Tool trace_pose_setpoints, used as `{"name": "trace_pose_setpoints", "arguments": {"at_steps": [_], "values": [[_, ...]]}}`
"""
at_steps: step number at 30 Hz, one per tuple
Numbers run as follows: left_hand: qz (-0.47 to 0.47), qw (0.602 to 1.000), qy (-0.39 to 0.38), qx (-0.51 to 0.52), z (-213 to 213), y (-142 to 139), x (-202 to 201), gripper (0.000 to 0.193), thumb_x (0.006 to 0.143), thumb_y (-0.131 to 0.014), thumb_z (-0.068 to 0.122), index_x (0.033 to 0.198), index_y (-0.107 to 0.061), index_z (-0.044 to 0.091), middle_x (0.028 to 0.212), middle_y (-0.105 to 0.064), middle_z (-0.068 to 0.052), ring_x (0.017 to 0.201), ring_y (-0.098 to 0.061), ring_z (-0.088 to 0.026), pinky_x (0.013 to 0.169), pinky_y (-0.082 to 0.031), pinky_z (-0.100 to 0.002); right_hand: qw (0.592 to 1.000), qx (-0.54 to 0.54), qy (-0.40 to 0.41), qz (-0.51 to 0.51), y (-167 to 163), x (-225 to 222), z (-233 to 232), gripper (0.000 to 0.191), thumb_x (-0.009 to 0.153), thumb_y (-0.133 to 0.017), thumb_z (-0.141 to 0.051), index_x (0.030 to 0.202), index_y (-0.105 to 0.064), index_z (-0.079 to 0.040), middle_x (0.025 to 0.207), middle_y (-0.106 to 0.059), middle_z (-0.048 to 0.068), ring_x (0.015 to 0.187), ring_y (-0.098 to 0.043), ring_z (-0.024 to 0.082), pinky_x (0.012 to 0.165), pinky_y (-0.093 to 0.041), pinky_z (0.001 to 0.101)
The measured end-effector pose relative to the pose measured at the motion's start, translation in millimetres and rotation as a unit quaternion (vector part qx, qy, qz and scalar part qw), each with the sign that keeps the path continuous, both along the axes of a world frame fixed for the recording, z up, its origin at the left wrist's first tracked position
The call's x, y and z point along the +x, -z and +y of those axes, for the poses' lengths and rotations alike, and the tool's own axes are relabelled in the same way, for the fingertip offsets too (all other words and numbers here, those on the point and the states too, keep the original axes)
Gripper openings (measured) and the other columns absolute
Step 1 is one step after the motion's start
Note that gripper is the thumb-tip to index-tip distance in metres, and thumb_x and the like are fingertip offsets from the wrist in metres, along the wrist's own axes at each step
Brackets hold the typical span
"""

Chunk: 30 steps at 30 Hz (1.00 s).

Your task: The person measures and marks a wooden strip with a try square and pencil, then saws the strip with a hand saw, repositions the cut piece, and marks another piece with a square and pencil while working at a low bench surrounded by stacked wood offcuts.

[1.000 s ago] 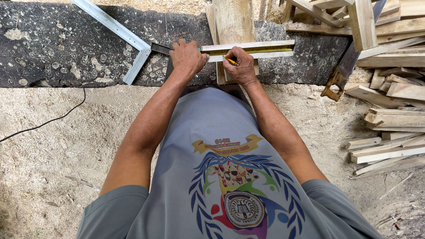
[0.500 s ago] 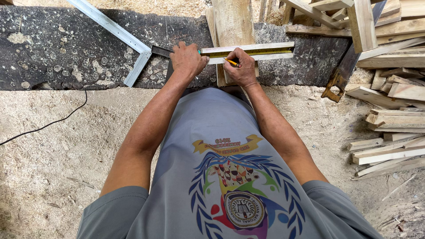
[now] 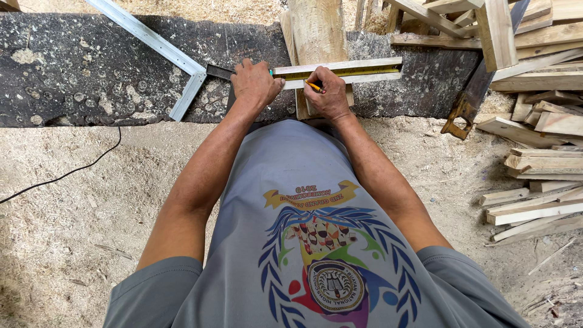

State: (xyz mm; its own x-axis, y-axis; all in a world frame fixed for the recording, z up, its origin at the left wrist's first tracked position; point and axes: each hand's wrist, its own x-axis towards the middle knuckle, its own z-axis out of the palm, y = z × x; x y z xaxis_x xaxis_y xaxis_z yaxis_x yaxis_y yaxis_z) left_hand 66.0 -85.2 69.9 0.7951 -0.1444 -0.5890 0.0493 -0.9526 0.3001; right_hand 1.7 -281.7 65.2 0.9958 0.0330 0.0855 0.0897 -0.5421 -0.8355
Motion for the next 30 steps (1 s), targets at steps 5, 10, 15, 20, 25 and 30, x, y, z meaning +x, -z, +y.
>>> {"name": "trace_pose_setpoints", "arguments": {"at_steps": [5, 10, 15, 20, 25, 30], "values": [[0.009, 1.000, 0.004, 0.003, -0.6, 0.5, -0.2, 0.056, 0.088, -0.073, 0.053, 0.118, -0.070, 0.005, 0.120, -0.054, -0.022, 0.114, -0.053, -0.038, 0.093, -0.046, -0.056, 0.999, 0.001, -0.005, 0.036, 1.7, 3.6, -7.9, 0.016, 0.081, -0.070, -0.004, 0.078, -0.054, -0.007, 0.070, -0.058, 0.003, 0.062, -0.057, 0.012, 0.057, -0.050, 0.0284], [0.002, 1.000, 0.008, -0.004, 0.5, 3.4, 0.3, 0.056, 0.090, -0.071, 0.052, 0.116, -0.070, 0.003, 0.118, -0.053, -0.021, 0.111, -0.051, -0.037, 0.093, -0.045, -0.056, 0.995, 0.030, 0.069, 0.061, -2.8, 10.7, -21.4, 0.015, 0.089, -0.067, -0.004, 0.083, -0.056, -0.011, 0.073, -0.058, -0.001, 0.062, -0.055, 0.009, 0.054, -0.051, 0.0241], [0.017, 1.000, 0.013, -0.023, -1.3, 5.3, 0.0, 0.053, 0.097, -0.063, 0.052, 0.118, -0.069, 0.004, 0.118, -0.052, -0.021, 0.112, -0.051, -0.036, 0.092, -0.045, -0.058, 0.975, 0.115, 0.171, 0.083, -20.9, 44.0, -43.9, 0.011, 0.099, -0.070, -0.018, 0.094, -0.064, -0.010, 0.082, -0.066, 0.001, 0.072, -0.066, 0.010, 0.061, -0.061, 0.0263], [0.013, 1.000, 0.012, -0.021, -3.5, 1.1, -1.9, 0.052, 0.096, -0.063, 0.050, 0.120, -0.068, 0.005, 0.121, -0.052, -0.021, 0.114, -0.050, -0.037, 0.094, -0.044, -0.060, 0.942, -0.102, 0.120, 0.297, -36.2, 83.2, -62.9, 0.020, 0.094, -0.076, -0.028, 0.099, -0.074, -0.009, 0.097, -0.071, 0.006, 0.088, -0.068, 0.016, 0.083, -0.059, 0.0380], [0.002, 1.000, 0.003, -0.016, -2.9, -0.7, -5.7, 0.052, 0.094, -0.065, 0.049, 0.124, -0.067, 0.007, 0.124, -0.051, -0.023, 0.117, -0.050, -0.040, 0.096, -0.043, -0.060, 0.915, -0.137, 0.049, 0.376, -37.9, 95.3, -58.9, 0.023, 0.091, -0.077, -0.031, 0.101, -0.077, -0.010, 0.098, -0.074, 0.006, 0.087, -0.069, 0.014, 0.086, -0.056, 0.0389], [-0.003, 1.000, -0.004, -0.017, -2.5, 0.5, -9.2, 0.053, 0.095, -0.065, 0.050, 0.124, -0.068, 0.005, 0.128, -0.050, -0.024, 0.120, -0.050, -0.041, 0.097, -0.043, -0.061, 0.897, -0.156, 0.039, 0.412, -36.2, 97.0, -52.9, 0.021, 0.092, -0.076, -0.030, 0.099, -0.078, -0.010, 0.090, -0.073, 0.007, 0.078, -0.066, 0.015, 0.078, -0.055, 0.0374]]}}
